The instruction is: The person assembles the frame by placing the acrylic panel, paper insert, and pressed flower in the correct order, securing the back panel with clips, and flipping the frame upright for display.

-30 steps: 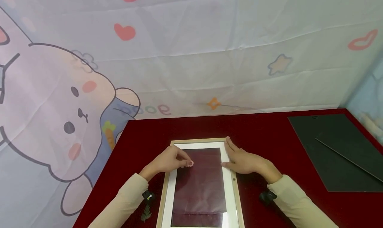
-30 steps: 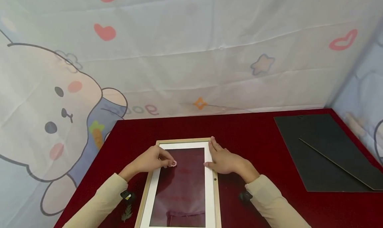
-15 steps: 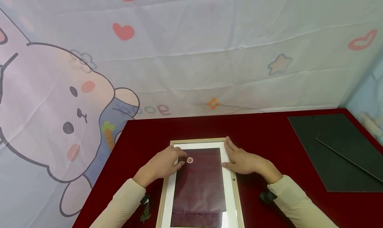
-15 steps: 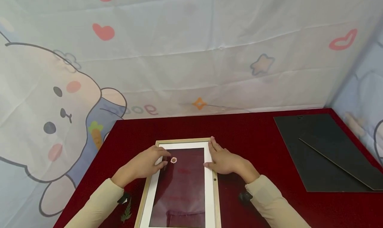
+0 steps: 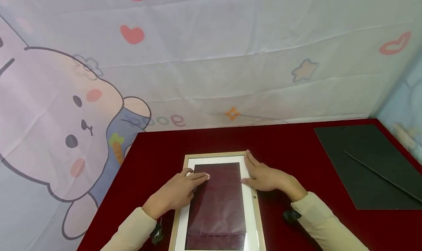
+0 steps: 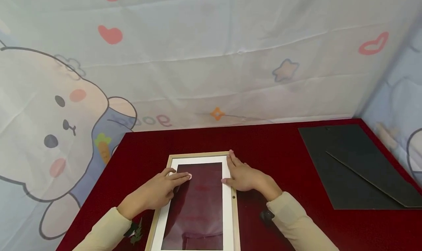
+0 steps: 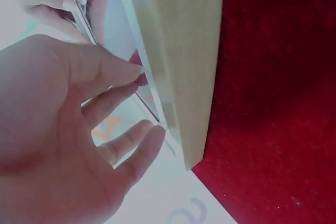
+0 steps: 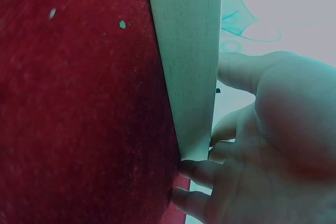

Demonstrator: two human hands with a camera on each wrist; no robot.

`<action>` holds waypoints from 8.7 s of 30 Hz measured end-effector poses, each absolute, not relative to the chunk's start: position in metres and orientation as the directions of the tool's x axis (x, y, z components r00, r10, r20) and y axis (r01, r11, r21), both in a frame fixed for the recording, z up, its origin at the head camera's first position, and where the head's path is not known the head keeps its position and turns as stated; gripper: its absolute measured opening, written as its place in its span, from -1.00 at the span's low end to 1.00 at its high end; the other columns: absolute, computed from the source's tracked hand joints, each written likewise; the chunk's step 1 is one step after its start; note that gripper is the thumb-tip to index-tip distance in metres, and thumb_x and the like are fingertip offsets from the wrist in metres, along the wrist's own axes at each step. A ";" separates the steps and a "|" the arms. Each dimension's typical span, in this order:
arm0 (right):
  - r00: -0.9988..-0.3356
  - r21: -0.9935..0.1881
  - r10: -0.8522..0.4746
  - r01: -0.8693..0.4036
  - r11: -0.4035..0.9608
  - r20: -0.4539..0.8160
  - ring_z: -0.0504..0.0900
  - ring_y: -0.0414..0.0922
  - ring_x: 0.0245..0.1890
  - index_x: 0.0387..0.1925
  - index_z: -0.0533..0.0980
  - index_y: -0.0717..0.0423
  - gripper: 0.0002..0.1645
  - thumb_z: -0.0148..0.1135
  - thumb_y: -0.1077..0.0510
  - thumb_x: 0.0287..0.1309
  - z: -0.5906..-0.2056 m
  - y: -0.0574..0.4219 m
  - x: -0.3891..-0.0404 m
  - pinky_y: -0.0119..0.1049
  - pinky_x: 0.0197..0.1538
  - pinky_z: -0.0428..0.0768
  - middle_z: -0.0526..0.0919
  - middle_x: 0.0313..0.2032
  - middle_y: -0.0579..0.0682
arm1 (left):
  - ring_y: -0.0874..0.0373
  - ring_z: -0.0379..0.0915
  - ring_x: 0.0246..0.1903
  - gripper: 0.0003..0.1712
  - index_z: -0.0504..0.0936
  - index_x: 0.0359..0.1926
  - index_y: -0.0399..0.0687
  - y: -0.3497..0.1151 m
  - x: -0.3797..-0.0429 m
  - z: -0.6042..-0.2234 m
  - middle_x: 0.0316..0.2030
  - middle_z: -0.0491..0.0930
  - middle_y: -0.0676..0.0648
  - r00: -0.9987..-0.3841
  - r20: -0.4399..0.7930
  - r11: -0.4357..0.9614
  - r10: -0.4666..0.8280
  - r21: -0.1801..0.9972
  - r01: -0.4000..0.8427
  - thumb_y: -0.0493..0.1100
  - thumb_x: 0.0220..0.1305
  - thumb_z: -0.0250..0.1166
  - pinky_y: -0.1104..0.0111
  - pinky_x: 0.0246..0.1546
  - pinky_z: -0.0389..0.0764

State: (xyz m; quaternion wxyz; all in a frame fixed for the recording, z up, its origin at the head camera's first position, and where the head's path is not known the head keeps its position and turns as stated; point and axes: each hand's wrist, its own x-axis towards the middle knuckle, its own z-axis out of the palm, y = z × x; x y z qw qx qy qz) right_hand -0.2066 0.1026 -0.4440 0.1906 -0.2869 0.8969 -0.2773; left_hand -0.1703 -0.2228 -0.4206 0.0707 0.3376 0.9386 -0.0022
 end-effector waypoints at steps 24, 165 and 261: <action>-0.767 -0.600 -0.612 -0.400 0.693 -0.194 -0.04 0.42 0.63 0.59 -0.27 0.52 0.08 0.08 -0.10 0.59 -0.448 0.106 -0.210 0.40 0.56 0.14 -0.44 0.63 0.46 | -0.08 0.64 0.23 -0.50 0.59 0.33 -0.20 -0.272 -0.101 -0.410 0.27 0.63 -0.19 -0.879 0.115 0.865 0.463 0.160 0.476 -0.30 0.39 0.38 0.14 0.11 0.74; -0.754 -0.619 -0.627 -0.400 0.675 -0.197 -0.02 0.48 0.60 0.59 -0.28 0.52 0.10 0.07 -0.12 0.59 -0.443 0.108 -0.211 0.35 0.58 0.16 -0.45 0.62 0.47 | 0.18 0.79 -0.23 -0.85 0.75 -0.13 -0.16 -0.174 -0.199 -0.415 -0.19 0.86 -0.10 -0.872 -0.218 0.465 0.439 0.885 0.013 -0.16 0.42 0.39 0.18 -0.04 0.80; -0.840 -0.587 -0.523 -0.353 0.729 -0.144 0.56 0.31 0.36 0.52 0.23 0.43 -0.12 0.03 -0.22 0.59 -0.403 0.181 -0.221 0.23 0.37 0.54 0.43 0.44 0.43 | 0.09 0.48 -0.53 -0.74 0.67 -0.15 0.00 -0.136 -0.213 -0.389 -0.39 0.70 -0.20 -0.901 -0.136 0.584 0.413 0.799 0.147 0.07 0.39 0.41 0.41 -0.66 0.37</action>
